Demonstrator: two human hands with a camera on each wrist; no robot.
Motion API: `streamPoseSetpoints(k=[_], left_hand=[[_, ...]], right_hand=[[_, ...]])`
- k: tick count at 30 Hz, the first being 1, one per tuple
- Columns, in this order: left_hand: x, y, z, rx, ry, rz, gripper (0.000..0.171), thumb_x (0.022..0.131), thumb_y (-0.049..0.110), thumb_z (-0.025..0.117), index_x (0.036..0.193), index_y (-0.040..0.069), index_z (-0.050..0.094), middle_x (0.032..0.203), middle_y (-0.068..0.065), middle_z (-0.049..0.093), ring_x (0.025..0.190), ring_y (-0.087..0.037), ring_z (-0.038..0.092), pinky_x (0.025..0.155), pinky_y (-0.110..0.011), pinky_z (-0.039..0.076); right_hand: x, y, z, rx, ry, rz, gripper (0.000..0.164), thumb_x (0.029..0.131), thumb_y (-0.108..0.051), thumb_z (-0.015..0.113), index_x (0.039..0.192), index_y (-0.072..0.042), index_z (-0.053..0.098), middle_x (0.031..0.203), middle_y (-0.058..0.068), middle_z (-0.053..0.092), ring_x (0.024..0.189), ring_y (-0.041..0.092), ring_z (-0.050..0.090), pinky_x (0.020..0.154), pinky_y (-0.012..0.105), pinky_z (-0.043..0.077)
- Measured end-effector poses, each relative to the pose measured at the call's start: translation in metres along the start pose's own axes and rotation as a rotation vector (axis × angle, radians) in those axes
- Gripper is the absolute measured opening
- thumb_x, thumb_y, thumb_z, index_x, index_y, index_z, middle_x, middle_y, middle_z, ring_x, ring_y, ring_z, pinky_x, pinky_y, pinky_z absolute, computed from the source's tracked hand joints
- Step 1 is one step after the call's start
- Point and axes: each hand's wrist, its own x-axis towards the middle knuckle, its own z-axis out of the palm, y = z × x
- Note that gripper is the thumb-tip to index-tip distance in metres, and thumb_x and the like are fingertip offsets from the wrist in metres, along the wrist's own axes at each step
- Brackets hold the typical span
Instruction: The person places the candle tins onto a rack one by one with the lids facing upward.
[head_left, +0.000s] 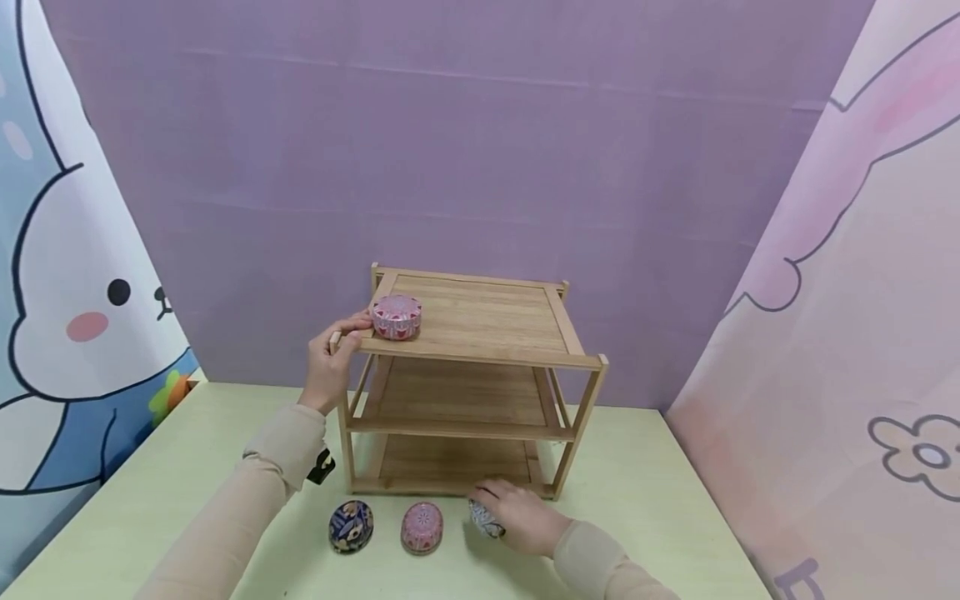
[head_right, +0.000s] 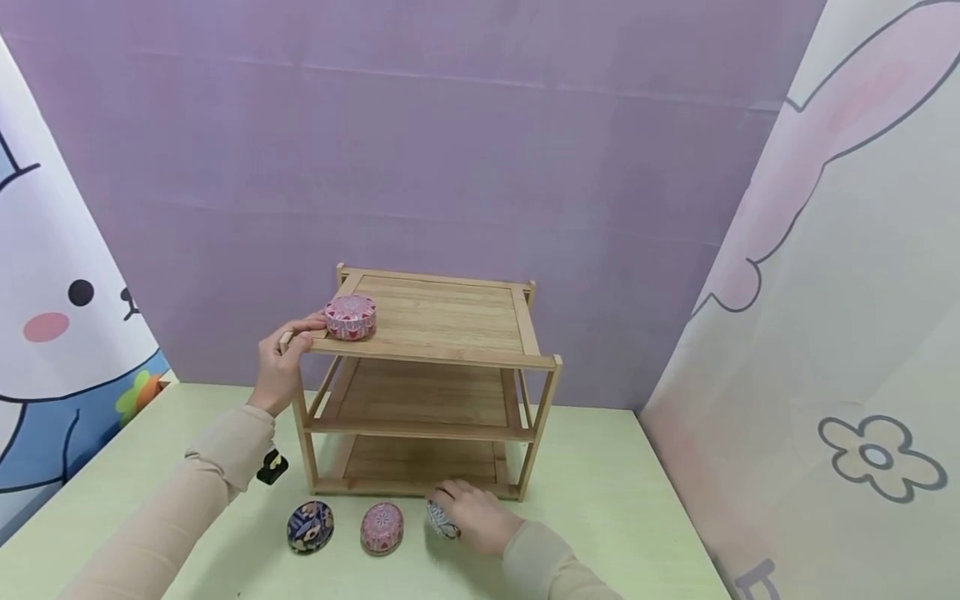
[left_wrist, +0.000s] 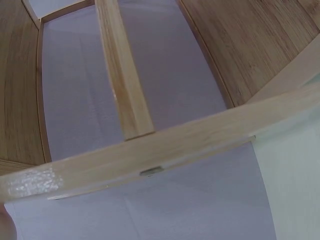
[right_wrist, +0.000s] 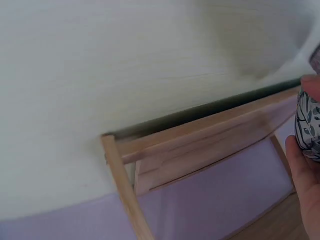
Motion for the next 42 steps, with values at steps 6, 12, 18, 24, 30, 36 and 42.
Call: streamPoseSetpoints(k=[6, 12, 18, 24, 30, 36, 42], left_hand=[[0.002, -0.002, 0.0, 0.015, -0.005, -0.008, 0.022, 0.09, 0.005, 0.049, 0.102, -0.008, 0.062, 0.105, 0.011, 0.064, 0.122, -0.022, 0.049, 0.108, -0.021, 0.034], [0.005, -0.003, 0.001, 0.029, -0.007, 0.001, 0.021, 0.091, 0.005, 0.049, 0.102, -0.007, 0.063, 0.106, 0.011, 0.063, 0.123, -0.023, 0.048, 0.108, -0.021, 0.033], [0.0, -0.003, 0.004, 0.008, 0.003, -0.017, 0.02, 0.09, 0.003, 0.049, 0.102, -0.007, 0.062, 0.104, 0.011, 0.063, 0.122, -0.022, 0.049, 0.107, -0.021, 0.034], [0.002, -0.002, 0.004, -0.004, 0.008, -0.002, 0.021, 0.09, 0.002, 0.048, 0.101, -0.01, 0.061, 0.102, 0.012, 0.064, 0.12, -0.017, 0.051, 0.107, -0.022, 0.035], [0.002, 0.0, 0.002, 0.025, 0.008, -0.055, 0.02, 0.09, -0.001, 0.048, 0.103, -0.008, 0.062, 0.109, 0.001, 0.064, 0.121, -0.017, 0.05, 0.107, -0.02, 0.034], [0.003, -0.002, -0.002, 0.041, 0.004, -0.054, 0.021, 0.091, 0.002, 0.048, 0.104, -0.007, 0.062, 0.108, 0.012, 0.063, 0.121, -0.014, 0.05, 0.107, -0.019, 0.034], [0.0, -0.001, -0.001, 0.044, 0.014, -0.028, 0.021, 0.091, 0.005, 0.049, 0.103, -0.006, 0.063, 0.107, 0.008, 0.064, 0.123, -0.019, 0.049, 0.108, -0.02, 0.034]], right_hand=[[0.004, -0.003, -0.01, 0.294, 0.018, 0.159, 0.076, 0.062, -0.001, 0.078, 0.13, -0.012, 0.046, 0.123, 0.004, 0.053, 0.107, 0.021, 0.056, 0.083, 0.027, 0.054], [0.006, -0.002, -0.015, 0.486, 0.116, 0.234, 0.077, 0.061, -0.001, 0.077, 0.13, -0.014, 0.046, 0.123, 0.003, 0.054, 0.109, 0.025, 0.055, 0.085, 0.033, 0.054], [0.005, -0.002, -0.013, 0.683, 0.16, 0.304, 0.075, 0.062, -0.003, 0.078, 0.13, -0.013, 0.047, 0.12, 0.006, 0.055, 0.105, 0.024, 0.057, 0.082, 0.026, 0.053], [0.009, -0.005, -0.023, 0.878, 0.239, 0.38, 0.074, 0.062, -0.005, 0.078, 0.129, -0.014, 0.048, 0.117, 0.013, 0.056, 0.1, 0.026, 0.059, 0.079, 0.026, 0.054], [0.011, -0.01, -0.034, 1.02, 0.292, 0.443, 0.074, 0.062, -0.003, 0.079, 0.129, -0.013, 0.048, 0.12, 0.015, 0.055, 0.102, 0.027, 0.058, 0.085, 0.035, 0.054], [0.015, -0.006, -0.027, 1.124, 0.339, 0.47, 0.075, 0.062, -0.005, 0.079, 0.13, -0.012, 0.047, 0.123, 0.014, 0.053, 0.108, 0.027, 0.055, 0.091, 0.038, 0.051], [0.014, -0.01, -0.029, 1.213, 0.323, 0.48, 0.074, 0.065, -0.003, 0.078, 0.131, -0.011, 0.046, 0.124, 0.014, 0.052, 0.11, 0.027, 0.053, 0.09, 0.037, 0.051]])
